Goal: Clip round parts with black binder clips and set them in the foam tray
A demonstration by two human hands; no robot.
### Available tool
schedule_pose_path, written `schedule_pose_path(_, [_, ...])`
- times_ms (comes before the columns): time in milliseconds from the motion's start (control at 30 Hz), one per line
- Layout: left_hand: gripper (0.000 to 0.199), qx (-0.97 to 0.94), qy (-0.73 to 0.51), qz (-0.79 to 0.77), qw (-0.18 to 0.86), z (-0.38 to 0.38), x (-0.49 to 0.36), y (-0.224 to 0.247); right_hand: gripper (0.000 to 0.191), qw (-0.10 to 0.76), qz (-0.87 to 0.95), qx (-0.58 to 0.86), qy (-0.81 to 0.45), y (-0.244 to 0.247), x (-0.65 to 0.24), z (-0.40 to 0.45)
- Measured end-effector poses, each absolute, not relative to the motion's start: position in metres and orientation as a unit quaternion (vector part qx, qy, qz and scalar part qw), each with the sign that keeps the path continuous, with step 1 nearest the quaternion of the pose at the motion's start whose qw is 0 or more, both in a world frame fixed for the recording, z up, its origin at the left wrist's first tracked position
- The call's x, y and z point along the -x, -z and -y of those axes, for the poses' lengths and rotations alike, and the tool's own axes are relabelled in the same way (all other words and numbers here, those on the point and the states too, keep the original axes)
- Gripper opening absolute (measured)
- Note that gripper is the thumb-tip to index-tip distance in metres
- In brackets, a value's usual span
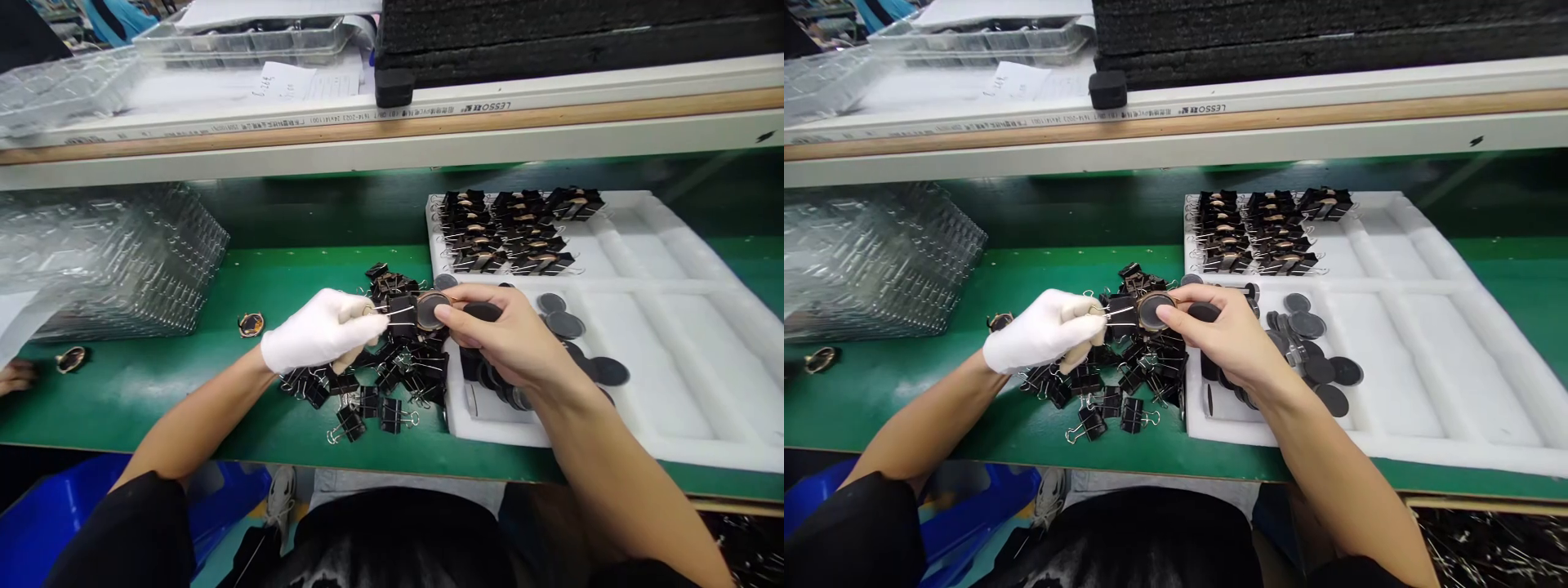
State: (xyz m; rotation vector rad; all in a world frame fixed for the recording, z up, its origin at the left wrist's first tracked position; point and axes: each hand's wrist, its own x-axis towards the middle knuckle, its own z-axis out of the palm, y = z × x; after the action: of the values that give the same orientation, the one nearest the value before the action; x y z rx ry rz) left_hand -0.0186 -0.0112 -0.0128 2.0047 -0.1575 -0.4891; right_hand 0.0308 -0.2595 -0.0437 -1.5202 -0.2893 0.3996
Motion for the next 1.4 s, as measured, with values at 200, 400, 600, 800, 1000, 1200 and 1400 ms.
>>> schedule_pose_path(200, [0.038,-0.849,0.205,0.062,0.483,0.02,0.019,0.013,0.03,0.682,0.152,0.694,-0.175,0.047,-0.029,0.255])
schedule_pose_path(400, [0.041,-0.882,0.173,0.159,0.408,0.003,0.012,0.009,0.027,0.777,0.096,0.6,-0.164,0.046,-0.031,0.251])
schedule_pose_path(600, [0.038,-0.917,0.064,0.141,0.369,0.013,0.027,0.0,0.023,0.788,0.141,0.591,-0.098,0.049,-0.029,0.251])
schedule_pose_path(800, [0.03,-0.939,-0.071,0.115,0.317,0.047,0.036,0.01,0.015,0.737,0.224,0.637,-0.031,0.06,-0.023,0.248])
schedule_pose_path(1000, [0.047,-0.931,-0.094,0.162,0.314,0.04,0.035,0.015,0.013,0.731,0.22,0.644,0.056,0.061,-0.023,0.249])
schedule_pose_path(1200, [0.05,-0.929,-0.09,0.18,0.31,0.037,0.035,0.013,0.012,0.749,0.227,0.622,0.028,0.066,-0.023,0.249])
schedule_pose_path(1400, [0.046,-0.93,-0.094,0.183,0.304,0.035,0.031,0.016,0.012,0.726,0.207,0.656,0.019,0.063,-0.018,0.246])
